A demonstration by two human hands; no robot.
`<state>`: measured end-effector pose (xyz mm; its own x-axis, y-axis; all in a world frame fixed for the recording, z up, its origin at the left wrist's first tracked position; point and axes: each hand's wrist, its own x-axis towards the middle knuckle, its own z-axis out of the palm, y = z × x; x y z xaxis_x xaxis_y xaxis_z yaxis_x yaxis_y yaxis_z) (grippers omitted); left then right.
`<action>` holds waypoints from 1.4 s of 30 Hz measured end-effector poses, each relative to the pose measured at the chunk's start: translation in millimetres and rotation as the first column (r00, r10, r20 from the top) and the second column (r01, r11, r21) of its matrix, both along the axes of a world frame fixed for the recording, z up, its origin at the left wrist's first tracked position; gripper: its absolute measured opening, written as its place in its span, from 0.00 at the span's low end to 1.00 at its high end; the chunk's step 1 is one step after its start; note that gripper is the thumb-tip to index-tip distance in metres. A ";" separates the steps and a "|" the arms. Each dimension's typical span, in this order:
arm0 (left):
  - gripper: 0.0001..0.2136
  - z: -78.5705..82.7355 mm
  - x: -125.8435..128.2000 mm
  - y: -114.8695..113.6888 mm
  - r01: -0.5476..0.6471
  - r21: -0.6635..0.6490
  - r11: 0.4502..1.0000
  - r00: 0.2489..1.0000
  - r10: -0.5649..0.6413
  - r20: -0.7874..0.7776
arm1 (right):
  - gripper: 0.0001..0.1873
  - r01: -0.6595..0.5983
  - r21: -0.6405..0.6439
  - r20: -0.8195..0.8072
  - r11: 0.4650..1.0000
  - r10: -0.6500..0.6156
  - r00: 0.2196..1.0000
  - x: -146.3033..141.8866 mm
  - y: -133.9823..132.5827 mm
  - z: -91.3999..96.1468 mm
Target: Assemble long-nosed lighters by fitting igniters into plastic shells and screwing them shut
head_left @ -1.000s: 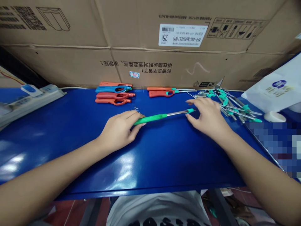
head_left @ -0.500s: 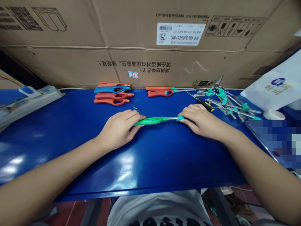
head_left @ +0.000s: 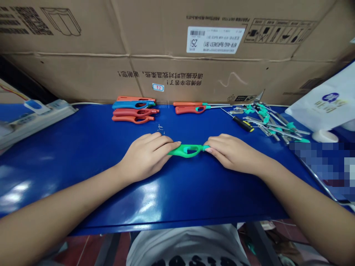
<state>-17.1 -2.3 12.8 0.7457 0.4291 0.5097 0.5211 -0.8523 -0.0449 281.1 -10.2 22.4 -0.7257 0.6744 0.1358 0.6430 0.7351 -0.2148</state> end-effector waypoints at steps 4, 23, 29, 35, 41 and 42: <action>0.11 -4.0 1.3 -0.2 0.042 -0.181 0.983 0.994 -0.023 0.106 | 0.16 0.058 0.078 -0.011 0.995 -0.057 0.998 2.9 -0.1 5.2; 0.09 -2.7 10.1 -11.4 0.125 -0.652 0.747 0.964 0.064 0.258 | 0.15 -0.146 0.290 0.011 0.946 0.149 0.989 3.0 -3.9 -10.0; 0.07 -1.3 10.0 -18.6 0.159 -0.520 0.839 0.959 -0.006 0.283 | 0.12 -0.125 0.328 -0.070 0.936 0.156 0.985 -0.1 -4.4 -12.0; 0.10 1.6 14.1 -18.6 0.091 -0.780 0.619 0.934 0.219 0.283 | 0.09 -0.140 0.438 -0.123 0.888 0.214 0.969 -0.4 -2.4 -15.0; 0.12 0.6 16.8 -13.5 0.191 -0.927 0.322 0.902 0.316 0.296 | 0.09 -0.153 0.467 -0.099 0.871 0.223 0.970 0.3 -4.0 -13.7; 0.12 0.3 16.9 -13.7 0.192 -0.927 0.323 0.901 0.317 0.297 | 0.09 -0.154 0.464 -0.090 0.872 0.219 0.972 0.4 -4.3 -13.5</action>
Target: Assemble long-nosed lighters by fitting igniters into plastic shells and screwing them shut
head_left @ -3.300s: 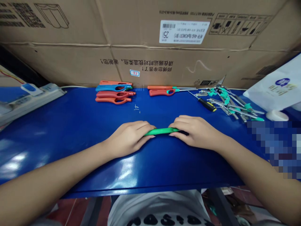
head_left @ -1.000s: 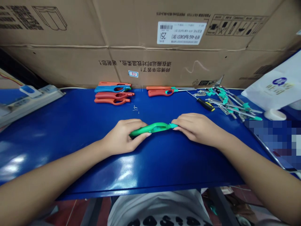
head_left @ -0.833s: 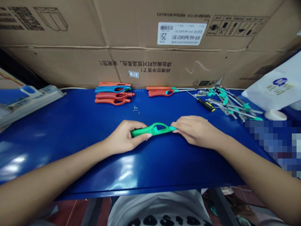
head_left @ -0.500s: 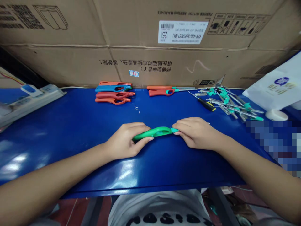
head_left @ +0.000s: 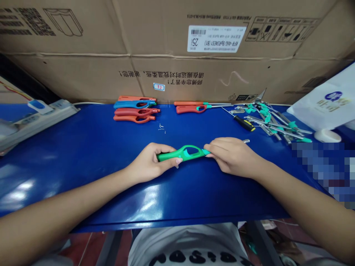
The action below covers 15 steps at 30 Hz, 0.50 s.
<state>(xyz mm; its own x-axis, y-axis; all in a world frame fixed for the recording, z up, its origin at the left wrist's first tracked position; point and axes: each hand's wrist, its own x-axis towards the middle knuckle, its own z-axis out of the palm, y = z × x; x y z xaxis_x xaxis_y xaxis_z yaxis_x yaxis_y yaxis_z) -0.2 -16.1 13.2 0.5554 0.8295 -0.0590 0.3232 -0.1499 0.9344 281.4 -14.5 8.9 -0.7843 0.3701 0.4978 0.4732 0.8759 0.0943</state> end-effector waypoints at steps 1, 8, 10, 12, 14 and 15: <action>0.12 -0.3 0.1 -0.7 -0.003 0.011 1.000 1.000 0.003 -0.008 | 0.10 0.005 -0.005 0.010 1.000 -0.005 1.000 0.0 -0.4 0.1; 0.09 -1.8 -0.9 -10.4 0.034 0.392 0.919 0.995 0.006 -0.099 | 0.12 0.023 -0.079 0.073 0.997 -0.017 0.997 -1.0 -2.3 -0.1; 0.08 -1.3 -1.1 -12.0 0.058 0.467 0.882 0.995 -0.010 -0.103 | 0.12 0.024 -0.105 0.076 0.994 -0.016 0.997 -1.4 -3.1 -0.1; 0.07 -0.7 -1.0 -12.8 0.064 0.497 0.865 0.994 -0.013 -0.105 | 0.12 0.033 -0.131 0.071 0.991 -0.023 0.997 -1.8 -4.1 0.3; 0.06 -0.3 -0.6 -13.4 0.066 0.511 0.857 0.995 -0.015 -0.103 | 0.12 0.041 -0.156 0.068 0.987 -0.031 0.997 -2.3 -5.1 1.1; 0.06 -0.3 -0.4 -13.8 0.068 0.522 0.850 0.995 -0.018 -0.100 | 0.12 0.045 -0.164 0.068 0.985 -0.034 0.997 -2.6 -5.7 1.6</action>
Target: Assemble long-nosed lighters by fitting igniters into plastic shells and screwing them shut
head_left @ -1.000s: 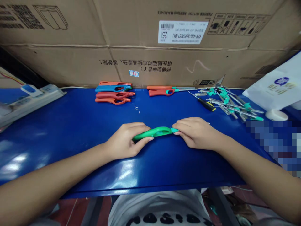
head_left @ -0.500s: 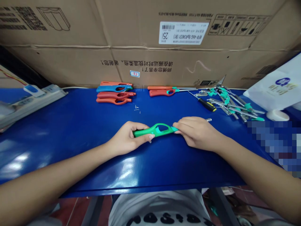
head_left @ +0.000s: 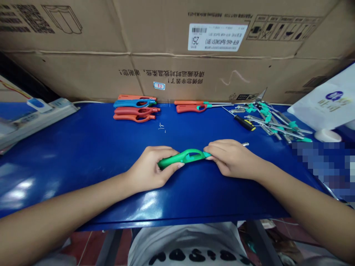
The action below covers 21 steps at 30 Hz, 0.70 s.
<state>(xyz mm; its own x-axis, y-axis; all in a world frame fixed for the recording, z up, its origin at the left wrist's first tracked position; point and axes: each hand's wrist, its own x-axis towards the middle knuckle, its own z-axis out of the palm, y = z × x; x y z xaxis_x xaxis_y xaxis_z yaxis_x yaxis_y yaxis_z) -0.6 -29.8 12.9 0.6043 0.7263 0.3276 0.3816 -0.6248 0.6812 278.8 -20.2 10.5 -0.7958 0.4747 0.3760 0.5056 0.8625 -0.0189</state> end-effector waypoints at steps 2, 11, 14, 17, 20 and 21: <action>0.05 -0.1 0.5 -1.0 0.007 0.030 1.000 1.000 -0.007 0.009 | 0.12 0.005 -0.011 0.002 1.000 -0.005 1.000 -0.7 -0.9 1.0; 0.09 1.8 -0.1 4.4 -0.027 -0.163 0.986 1.000 0.025 -0.015 | 0.12 0.004 0.085 0.014 0.996 -0.006 1.000 -2.0 -0.2 -4.4; 0.12 2.1 -2.4 14.3 -0.026 -0.440 0.898 1.000 0.027 -0.005 | 0.12 -0.008 0.129 0.000 0.992 0.008 1.000 -2.7 1.0 -7.0; 0.13 2.5 -4.2 21.5 0.008 -0.535 0.845 1.000 -0.011 -0.002 | 0.12 -0.016 0.140 -0.007 0.990 0.017 1.000 -3.3 1.9 -7.4; 0.12 0.6 -5.0 22.4 0.006 -0.366 0.931 1.000 -0.015 -0.024 | 0.12 0.011 0.082 -0.005 0.997 -0.010 1.000 -3.0 4.2 -6.2; 0.11 -0.9 -5.3 21.9 0.002 -0.247 0.969 0.999 -0.013 -0.041 | 0.12 0.034 0.029 -0.003 0.999 -0.034 0.999 -2.8 5.5 -5.8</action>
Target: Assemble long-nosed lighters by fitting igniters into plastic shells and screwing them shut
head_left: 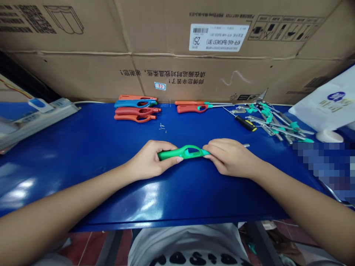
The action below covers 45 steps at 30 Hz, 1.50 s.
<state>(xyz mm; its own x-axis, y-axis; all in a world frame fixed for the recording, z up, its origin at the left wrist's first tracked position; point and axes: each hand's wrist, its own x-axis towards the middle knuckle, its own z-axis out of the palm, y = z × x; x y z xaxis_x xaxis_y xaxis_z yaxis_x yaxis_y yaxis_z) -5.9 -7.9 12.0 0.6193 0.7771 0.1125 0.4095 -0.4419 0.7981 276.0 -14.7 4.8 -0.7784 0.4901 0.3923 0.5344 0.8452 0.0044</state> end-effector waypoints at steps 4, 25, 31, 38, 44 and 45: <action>0.12 -7.2 -2.7 0.4 0.098 0.449 0.888 0.991 -0.044 -0.129 | 0.10 0.086 -0.251 -0.023 0.964 -0.095 0.995 1.3 5.3 1.1; 0.18 -11.6 -4.3 5.5 0.051 0.408 0.912 0.991 0.005 -0.135 | 0.08 0.199 -0.323 0.015 0.925 -0.205 0.979 30.6 21.5 13.2; 0.15 -11.5 -6.2 7.1 0.027 0.414 0.910 0.989 0.037 -0.146 | 0.07 0.215 -0.358 0.081 0.908 -0.199 0.977 36.8 26.7 15.1; 0.17 -8.7 -9.0 10.3 0.061 0.429 0.901 0.976 0.036 -0.216 | 0.08 0.121 -0.457 -0.021 0.881 -0.147 0.989 36.0 28.3 16.9; 0.16 -7.1 -11.6 10.9 0.095 0.471 0.877 0.964 0.037 -0.264 | 0.13 0.665 -0.043 -0.006 0.745 -0.666 0.746 56.1 43.3 4.1; 0.16 -7.1 -11.6 11.0 0.098 0.482 0.871 0.963 0.040 -0.267 | 0.14 0.753 -0.012 -0.002 0.658 -0.753 0.658 62.4 46.2 1.4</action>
